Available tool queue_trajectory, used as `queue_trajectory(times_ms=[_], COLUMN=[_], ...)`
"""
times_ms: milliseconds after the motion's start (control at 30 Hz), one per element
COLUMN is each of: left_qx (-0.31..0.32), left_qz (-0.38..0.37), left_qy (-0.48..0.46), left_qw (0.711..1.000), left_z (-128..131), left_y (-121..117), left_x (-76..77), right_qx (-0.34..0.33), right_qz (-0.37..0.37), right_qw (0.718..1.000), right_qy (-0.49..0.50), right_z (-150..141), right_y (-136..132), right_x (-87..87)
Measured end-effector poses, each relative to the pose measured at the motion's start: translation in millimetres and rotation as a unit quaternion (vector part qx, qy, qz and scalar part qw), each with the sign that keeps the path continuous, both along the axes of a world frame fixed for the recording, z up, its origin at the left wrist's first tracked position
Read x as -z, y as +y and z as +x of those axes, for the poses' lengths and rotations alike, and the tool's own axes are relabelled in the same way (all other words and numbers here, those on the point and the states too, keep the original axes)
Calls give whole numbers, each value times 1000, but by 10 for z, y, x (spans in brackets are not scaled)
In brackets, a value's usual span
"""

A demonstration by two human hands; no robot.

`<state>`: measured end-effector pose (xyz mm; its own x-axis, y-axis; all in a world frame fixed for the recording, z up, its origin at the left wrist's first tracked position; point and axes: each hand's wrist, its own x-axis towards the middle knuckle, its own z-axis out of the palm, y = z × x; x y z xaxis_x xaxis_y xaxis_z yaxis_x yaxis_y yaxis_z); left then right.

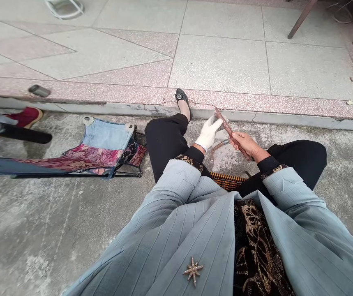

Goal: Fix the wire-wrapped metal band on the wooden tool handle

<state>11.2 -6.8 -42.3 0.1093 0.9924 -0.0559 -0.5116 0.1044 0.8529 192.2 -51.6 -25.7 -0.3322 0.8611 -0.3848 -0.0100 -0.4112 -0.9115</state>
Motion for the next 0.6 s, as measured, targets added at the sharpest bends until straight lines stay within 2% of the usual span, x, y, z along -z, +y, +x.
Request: queue_trajectory(times_ms=[133, 300, 400, 433, 500, 567, 600], left_qx=[5, 7, 2, 25, 122, 238, 277], left_qz=[24, 50, 59, 62, 67, 68, 68], left_qy=[50, 87, 76, 71, 80, 116, 135], left_qw=[998, 995, 995, 995, 987, 962, 949], left_z=[37, 99, 125, 128, 126, 117, 112], left_y=[-11, 126, 280, 336, 445, 551, 602], left_x=[-41, -113, -207, -248, -330, -404, -435], right_qx=[18, -10, -10, -9, -10, -14, -17], right_qz=[79, 132, 160, 167, 178, 183, 183], right_qw=[993, 989, 985, 983, 980, 978, 977], right_qy=[-82, -59, -70, -78, -93, -103, -106], right_z=[86, 157, 212, 240, 309, 391, 435], right_y=[120, 352, 524, 587, 720, 852, 916], right_x=[-89, -248, -439, -525, -711, -876, -934])
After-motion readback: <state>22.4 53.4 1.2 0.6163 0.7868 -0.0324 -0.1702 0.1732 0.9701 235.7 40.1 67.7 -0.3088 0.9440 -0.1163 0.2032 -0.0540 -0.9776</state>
